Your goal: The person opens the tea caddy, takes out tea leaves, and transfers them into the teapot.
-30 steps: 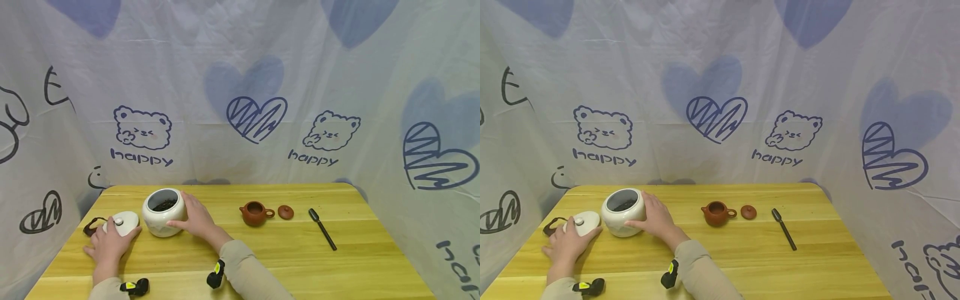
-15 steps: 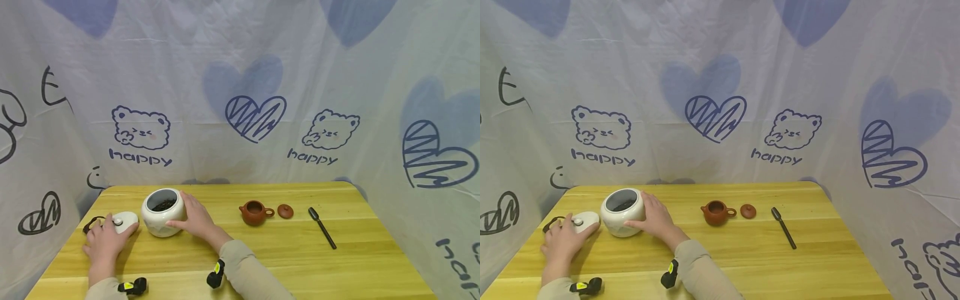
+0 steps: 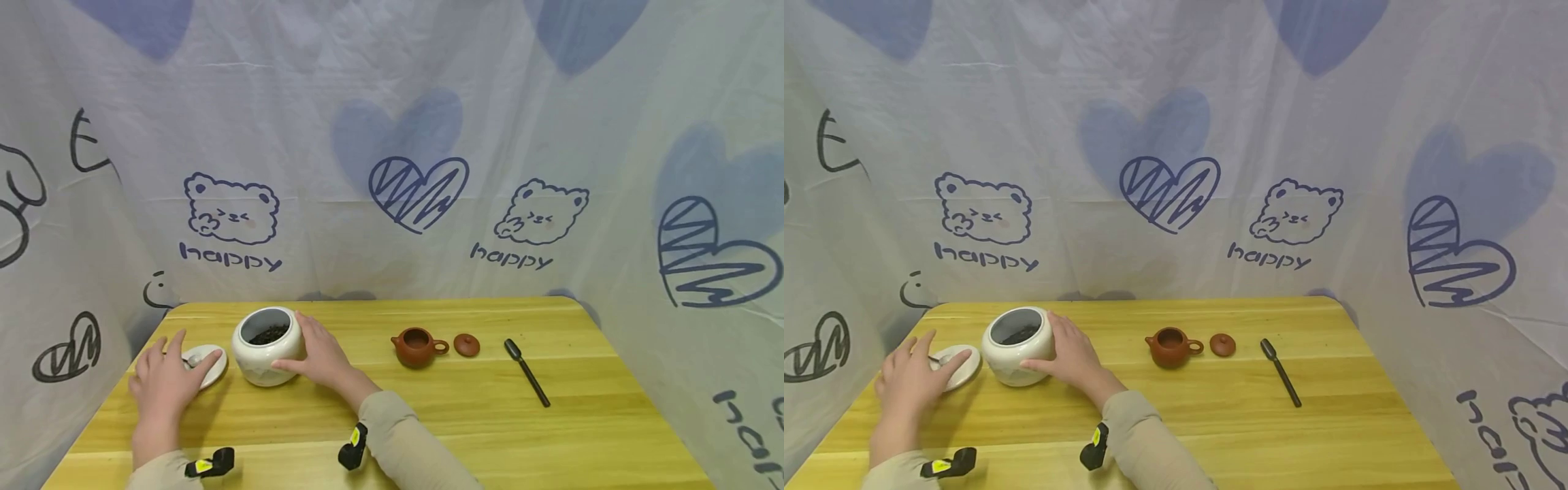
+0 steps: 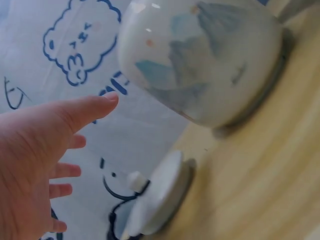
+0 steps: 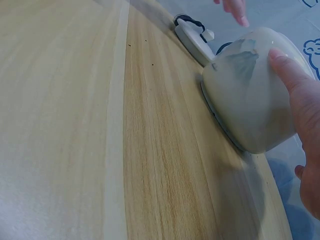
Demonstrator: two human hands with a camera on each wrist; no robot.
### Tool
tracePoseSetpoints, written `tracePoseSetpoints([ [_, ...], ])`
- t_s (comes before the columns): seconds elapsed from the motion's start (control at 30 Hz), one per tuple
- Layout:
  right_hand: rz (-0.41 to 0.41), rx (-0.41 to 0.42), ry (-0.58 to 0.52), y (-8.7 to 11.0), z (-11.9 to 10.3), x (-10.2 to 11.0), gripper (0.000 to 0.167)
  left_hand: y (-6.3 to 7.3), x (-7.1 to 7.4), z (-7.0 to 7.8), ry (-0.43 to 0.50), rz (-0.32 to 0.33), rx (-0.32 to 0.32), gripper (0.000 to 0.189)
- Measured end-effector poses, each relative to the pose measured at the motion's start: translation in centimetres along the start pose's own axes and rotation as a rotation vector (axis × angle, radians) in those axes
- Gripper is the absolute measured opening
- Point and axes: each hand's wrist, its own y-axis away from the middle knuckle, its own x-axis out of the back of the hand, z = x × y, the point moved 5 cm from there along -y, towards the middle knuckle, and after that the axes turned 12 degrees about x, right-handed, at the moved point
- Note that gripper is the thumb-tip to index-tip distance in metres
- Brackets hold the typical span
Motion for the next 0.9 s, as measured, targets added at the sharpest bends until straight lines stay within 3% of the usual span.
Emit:
tracePoseSetpoints([
  [0.2, 0.011, -0.013, 0.009, 0.1, 0.2, 0.3, 0.104, 0.6, 1.6, 1.7, 0.016, 0.047, -0.126, 0.082],
  [0.5, 0.001, 0.013, 0.070, -0.2, 0.1, 0.1, 0.104, 1.8, 4.6, 3.1, 0.083, 0.086, -0.218, 0.071],
  [0.9, -0.009, -0.005, 0.098, 0.0, -0.1, 0.2, 0.103, 2.4, 4.9, 4.9, 0.057, 0.102, -0.443, 0.077],
])
